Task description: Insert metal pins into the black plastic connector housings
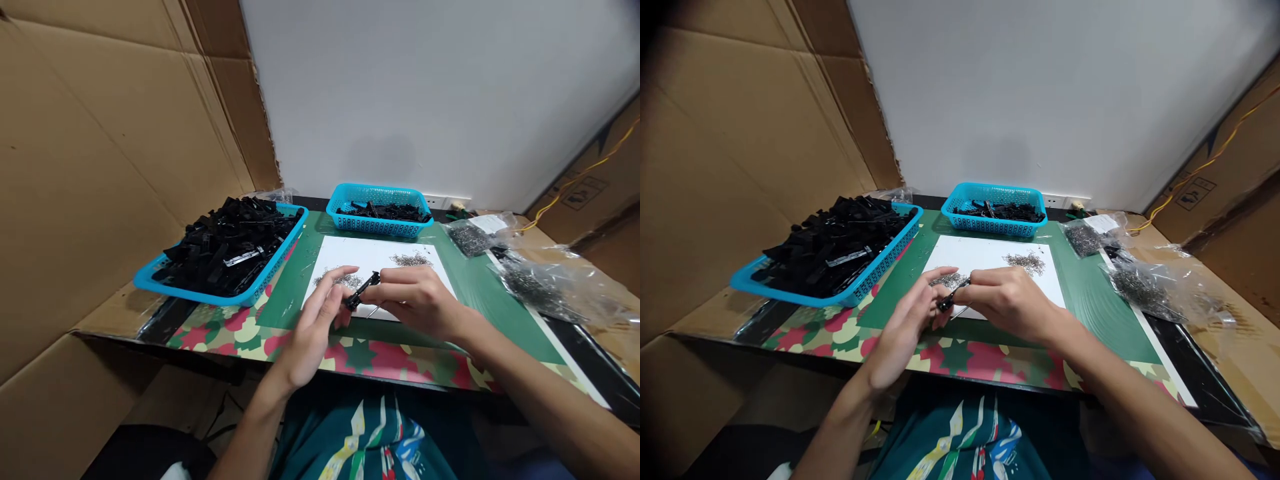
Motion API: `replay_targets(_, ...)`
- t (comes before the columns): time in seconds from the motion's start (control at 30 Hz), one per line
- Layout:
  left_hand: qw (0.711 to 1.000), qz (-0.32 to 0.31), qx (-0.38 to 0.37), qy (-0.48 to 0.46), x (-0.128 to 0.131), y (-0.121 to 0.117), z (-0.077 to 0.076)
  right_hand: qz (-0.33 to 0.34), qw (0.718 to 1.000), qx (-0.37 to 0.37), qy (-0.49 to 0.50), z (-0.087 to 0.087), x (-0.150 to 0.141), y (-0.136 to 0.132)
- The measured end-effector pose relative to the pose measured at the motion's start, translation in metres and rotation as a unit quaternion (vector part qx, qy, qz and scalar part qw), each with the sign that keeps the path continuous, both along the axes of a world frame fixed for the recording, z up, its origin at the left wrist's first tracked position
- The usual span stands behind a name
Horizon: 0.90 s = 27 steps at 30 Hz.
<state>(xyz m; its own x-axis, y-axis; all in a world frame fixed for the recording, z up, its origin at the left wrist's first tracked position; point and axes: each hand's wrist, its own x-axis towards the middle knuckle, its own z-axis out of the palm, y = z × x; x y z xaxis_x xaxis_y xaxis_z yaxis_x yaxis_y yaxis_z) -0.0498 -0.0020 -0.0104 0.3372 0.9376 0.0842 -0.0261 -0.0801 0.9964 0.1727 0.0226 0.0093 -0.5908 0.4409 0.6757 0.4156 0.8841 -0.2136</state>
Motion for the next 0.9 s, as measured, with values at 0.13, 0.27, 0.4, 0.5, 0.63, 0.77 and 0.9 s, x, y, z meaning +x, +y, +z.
replay_targets(0.13, 0.986, 0.053, 0.117, 0.109, 0.003, -0.003, -0.003, -0.005, 0.988, -0.152, 0.023, -0.001, 0.008, 0.006)
replay_targets(0.27, 0.969, 0.078, 0.156, 0.177, 0.004, -0.004, -0.005, -0.003, 0.972, -0.232, 0.032, -0.001, 0.011, 0.010)
replay_targets(0.4, 0.956, 0.101, 0.170, 0.217, 0.005, 0.000, -0.006, 0.007, 0.964, -0.265, 0.024, 0.000, 0.011, 0.011)
replay_targets(0.5, 0.949, 0.104, 0.181, 0.235, 0.006, 0.002, -0.005, -0.001, 0.964, -0.266, -0.005, 0.003, 0.015, 0.014)
replay_targets(0.63, 0.942, 0.090, 0.194, 0.258, 0.009, 0.000, -0.005, -0.039, 0.971, -0.226, -0.065, 0.001, 0.025, 0.019)
replay_targets(0.77, 0.931, 0.096, 0.219, 0.275, 0.012, -0.002, -0.007, -0.071, 0.977, -0.176, -0.093, -0.006, 0.032, 0.024)
replay_targets(0.9, 0.921, 0.104, 0.243, 0.285, 0.013, -0.004, -0.011, -0.070, 0.965, -0.243, 0.064, -0.007, 0.024, 0.024)
